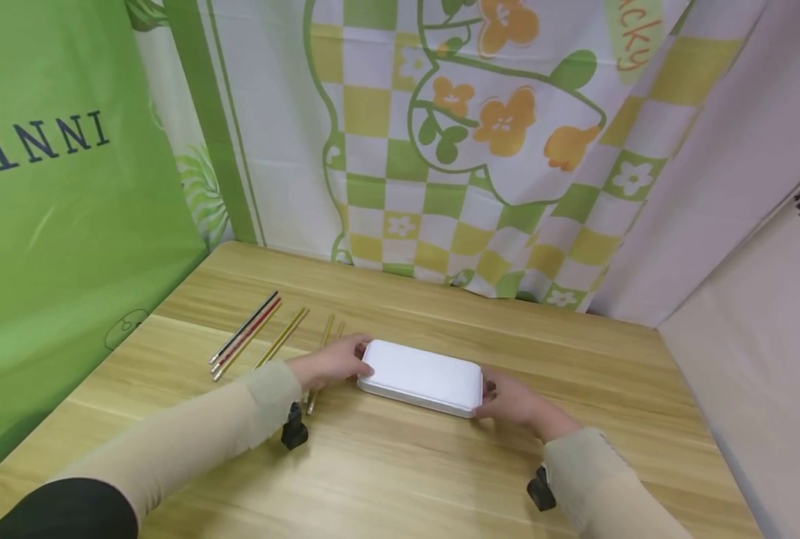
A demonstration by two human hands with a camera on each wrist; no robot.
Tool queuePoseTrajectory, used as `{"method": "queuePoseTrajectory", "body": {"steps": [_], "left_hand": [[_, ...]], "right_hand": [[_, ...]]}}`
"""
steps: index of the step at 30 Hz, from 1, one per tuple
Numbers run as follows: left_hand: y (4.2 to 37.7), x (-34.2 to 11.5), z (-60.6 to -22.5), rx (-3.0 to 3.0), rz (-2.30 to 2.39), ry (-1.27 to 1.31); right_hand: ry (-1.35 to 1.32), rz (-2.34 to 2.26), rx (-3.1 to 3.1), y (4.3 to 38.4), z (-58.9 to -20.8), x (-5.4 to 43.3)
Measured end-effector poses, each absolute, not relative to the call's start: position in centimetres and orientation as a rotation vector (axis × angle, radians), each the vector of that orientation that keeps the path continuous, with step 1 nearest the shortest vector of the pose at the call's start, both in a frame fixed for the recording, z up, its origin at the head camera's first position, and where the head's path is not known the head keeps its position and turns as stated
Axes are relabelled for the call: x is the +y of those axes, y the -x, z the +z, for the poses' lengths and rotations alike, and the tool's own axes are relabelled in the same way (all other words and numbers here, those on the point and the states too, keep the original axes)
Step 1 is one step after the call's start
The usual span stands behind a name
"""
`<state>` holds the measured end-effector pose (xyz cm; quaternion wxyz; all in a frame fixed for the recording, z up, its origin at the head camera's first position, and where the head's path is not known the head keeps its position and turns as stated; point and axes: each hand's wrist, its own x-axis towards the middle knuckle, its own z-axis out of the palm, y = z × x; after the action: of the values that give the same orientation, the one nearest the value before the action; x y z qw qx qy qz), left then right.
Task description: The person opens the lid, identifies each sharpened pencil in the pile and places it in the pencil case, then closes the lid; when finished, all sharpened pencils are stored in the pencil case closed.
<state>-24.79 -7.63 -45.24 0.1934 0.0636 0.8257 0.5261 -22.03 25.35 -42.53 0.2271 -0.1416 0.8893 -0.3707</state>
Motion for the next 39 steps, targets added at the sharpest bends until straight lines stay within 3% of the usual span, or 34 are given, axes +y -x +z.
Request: {"method": "queuePoseTrajectory", "body": {"steps": [39], "left_hand": [[26.0,-8.4,-45.3,2.315,1.438,-0.166]], "right_hand": [[0.455,-0.784,2.532,23.2,-42.5,24.4]]}}
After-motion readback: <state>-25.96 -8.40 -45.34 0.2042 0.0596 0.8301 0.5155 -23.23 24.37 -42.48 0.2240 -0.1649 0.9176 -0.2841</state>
